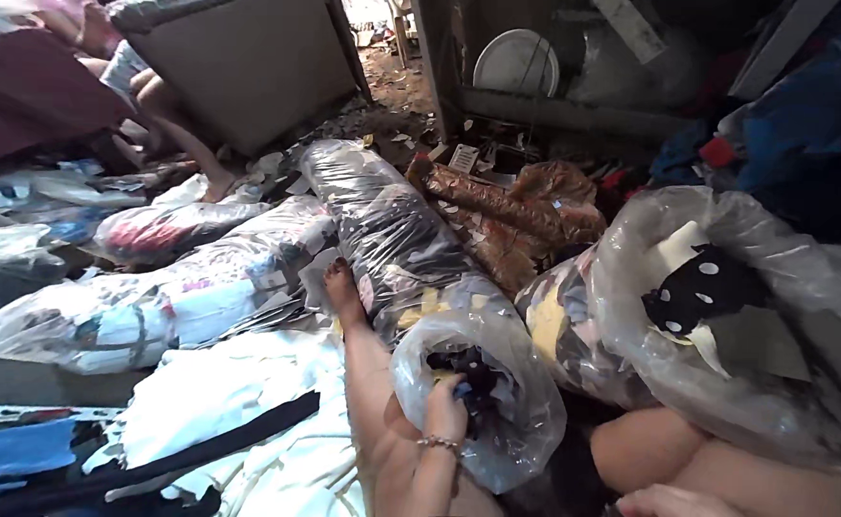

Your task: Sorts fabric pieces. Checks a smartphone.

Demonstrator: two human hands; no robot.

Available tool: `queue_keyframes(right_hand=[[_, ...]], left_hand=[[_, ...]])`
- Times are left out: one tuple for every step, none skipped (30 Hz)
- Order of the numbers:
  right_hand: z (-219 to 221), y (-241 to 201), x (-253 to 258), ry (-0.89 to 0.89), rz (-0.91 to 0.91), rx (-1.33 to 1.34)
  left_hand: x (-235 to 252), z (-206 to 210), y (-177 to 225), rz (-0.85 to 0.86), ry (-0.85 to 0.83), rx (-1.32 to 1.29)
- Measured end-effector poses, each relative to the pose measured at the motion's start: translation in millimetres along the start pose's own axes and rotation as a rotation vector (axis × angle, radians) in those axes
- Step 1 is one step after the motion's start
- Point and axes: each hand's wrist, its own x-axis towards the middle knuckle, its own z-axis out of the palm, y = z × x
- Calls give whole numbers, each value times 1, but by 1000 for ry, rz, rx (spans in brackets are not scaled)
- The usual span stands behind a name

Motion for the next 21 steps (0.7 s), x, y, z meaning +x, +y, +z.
queue_keyframes(right_hand=[[0,0,1,-1,-5,-7],[1,1,3,-1,-7,-13],[3,0,4,1,-9,-24],[4,0,6,2,-8,-36],[5,-1,7,2,-6,-46],[5,-1,7,2,-9,-54],[5,-1,7,0,-10,-57],[5,-1,7,6,-15,-58],[6,-2,7,14,-22,-60],[6,-4,6,20,-28,-62],[5,-7,6,29,-37,-68],[4,-13,6,39,-49,-72],[3,-19,7,59,-71,-66],[4,-26,8,96,-108,-49],[6,-32,10,146,-154,-7],[9,-39,13,197,-200,61],[14,-45,18,250,-247,157],[19,-51,24,297,-280,260],[24,-55,31,358,-299,342],[27,-59,37,454,-304,401],[29,-61,42,566,-287,442]], left_hand=[[-4,-11,-4,10,38,-59],[-8,-21,-8,24,70,-139],[-12,-30,-12,37,105,-258],[-15,-37,-16,39,132,-433],[-20,-43,-16,15,127,-676],[-27,-50,-11,-31,107,-929],[-35,-58,-4,-76,86,-1117],[-42,-66,2,-100,69,-1239],[-50,-74,8,-102,56,-1311],[-56,-80,12,-85,40,-1350],[-63,-85,17,-63,17,-1380],[-69,-89,22,-41,-8,-1401],[-76,-91,28,-16,-28,-1420],[-83,-91,34,20,-51,-1439],[-91,-89,42,68,-87,-1451],[-102,-85,49,119,-135,-1455],[-112,-79,57,180,-202,-1460],[-121,-70,63,263,-299,-1477],[-127,-60,68,353,-393,-1494],[-130,-51,72,441,-443,-1497],[-129,-44,75,531,-442,-1467]])
